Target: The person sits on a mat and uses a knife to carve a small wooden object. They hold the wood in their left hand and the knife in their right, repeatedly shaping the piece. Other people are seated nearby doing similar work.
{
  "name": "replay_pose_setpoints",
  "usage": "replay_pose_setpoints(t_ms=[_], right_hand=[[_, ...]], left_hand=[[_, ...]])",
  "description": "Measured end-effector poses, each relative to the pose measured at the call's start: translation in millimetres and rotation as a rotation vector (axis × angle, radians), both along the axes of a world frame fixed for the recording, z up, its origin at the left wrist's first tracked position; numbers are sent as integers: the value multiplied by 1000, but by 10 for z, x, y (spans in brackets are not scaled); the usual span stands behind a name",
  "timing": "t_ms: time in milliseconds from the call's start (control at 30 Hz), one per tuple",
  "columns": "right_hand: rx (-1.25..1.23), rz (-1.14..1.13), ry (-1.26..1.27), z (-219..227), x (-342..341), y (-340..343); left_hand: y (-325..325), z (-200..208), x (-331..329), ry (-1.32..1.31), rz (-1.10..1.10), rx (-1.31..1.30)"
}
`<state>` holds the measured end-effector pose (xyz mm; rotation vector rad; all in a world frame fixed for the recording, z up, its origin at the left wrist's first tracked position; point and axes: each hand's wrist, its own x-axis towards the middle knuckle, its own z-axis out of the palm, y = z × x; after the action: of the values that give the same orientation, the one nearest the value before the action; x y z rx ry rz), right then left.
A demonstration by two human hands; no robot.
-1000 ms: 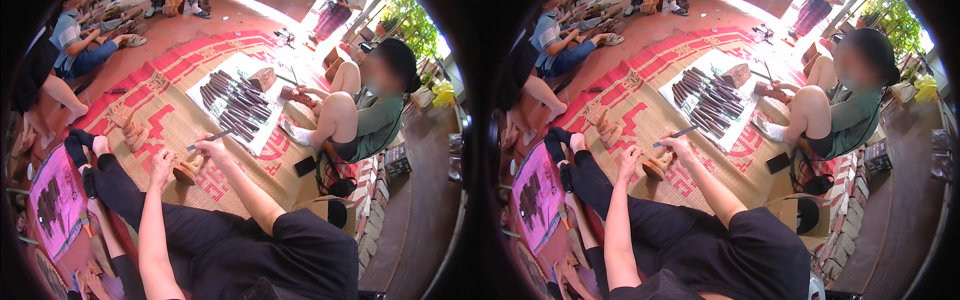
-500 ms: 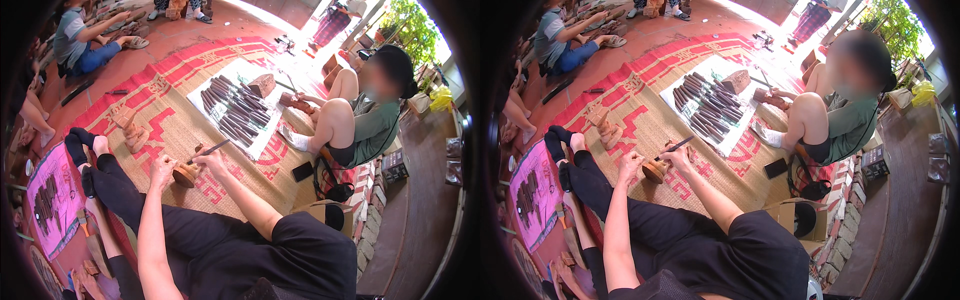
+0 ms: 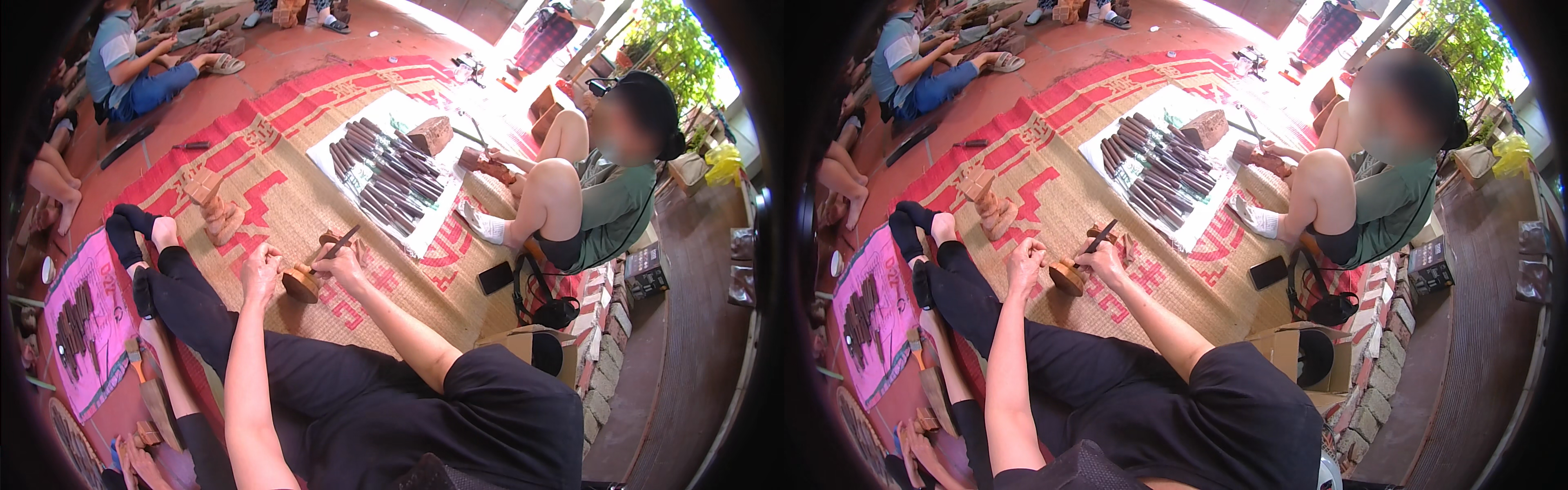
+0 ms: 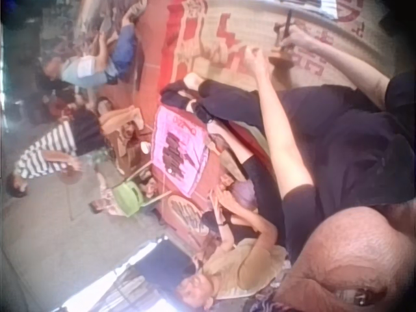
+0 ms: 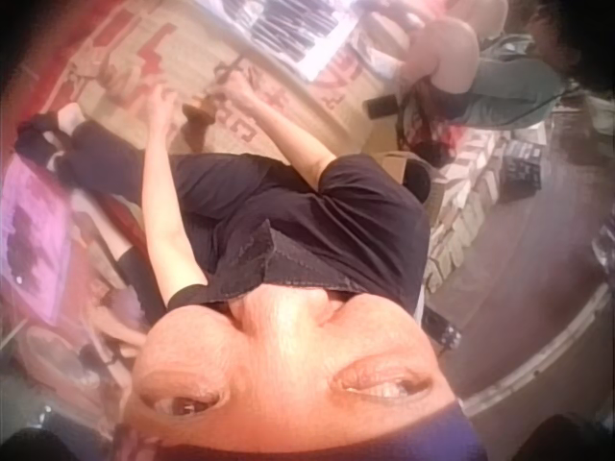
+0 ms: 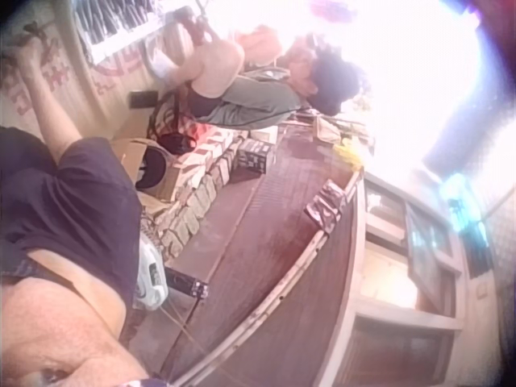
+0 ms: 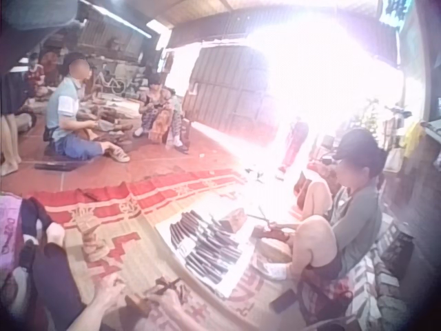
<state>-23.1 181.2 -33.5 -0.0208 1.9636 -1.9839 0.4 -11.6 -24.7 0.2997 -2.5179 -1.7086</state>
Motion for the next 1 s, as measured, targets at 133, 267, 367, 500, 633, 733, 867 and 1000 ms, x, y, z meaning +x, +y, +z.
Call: replay_pose_setpoints(t_ms=[133,267,367,500,633,733,867,1000], right_hand=[[4,-5,27,12,15,-30],[16,9,53,-103,-34,-23],[66,39,69,-40,-69,8],[121,31,176,30,-55,-37],[126,54,196,3,-74,7],[43,1,72,-161,-73,88],[54,3,66,-244,-81,104],[-30,-15,-47,-289,-69,79]], left_hand=[[14,71,37,-26,17,47],[38,150,8,-119,-15,-68],[48,254,-9,-196,-60,-100],[-39,-10,-26,54,0,-156],[362,13,58,197,248,304],[727,403,398,104,195,348],[289,445,813,37,-3,-160],[-262,815,848,-95,32,-123]])
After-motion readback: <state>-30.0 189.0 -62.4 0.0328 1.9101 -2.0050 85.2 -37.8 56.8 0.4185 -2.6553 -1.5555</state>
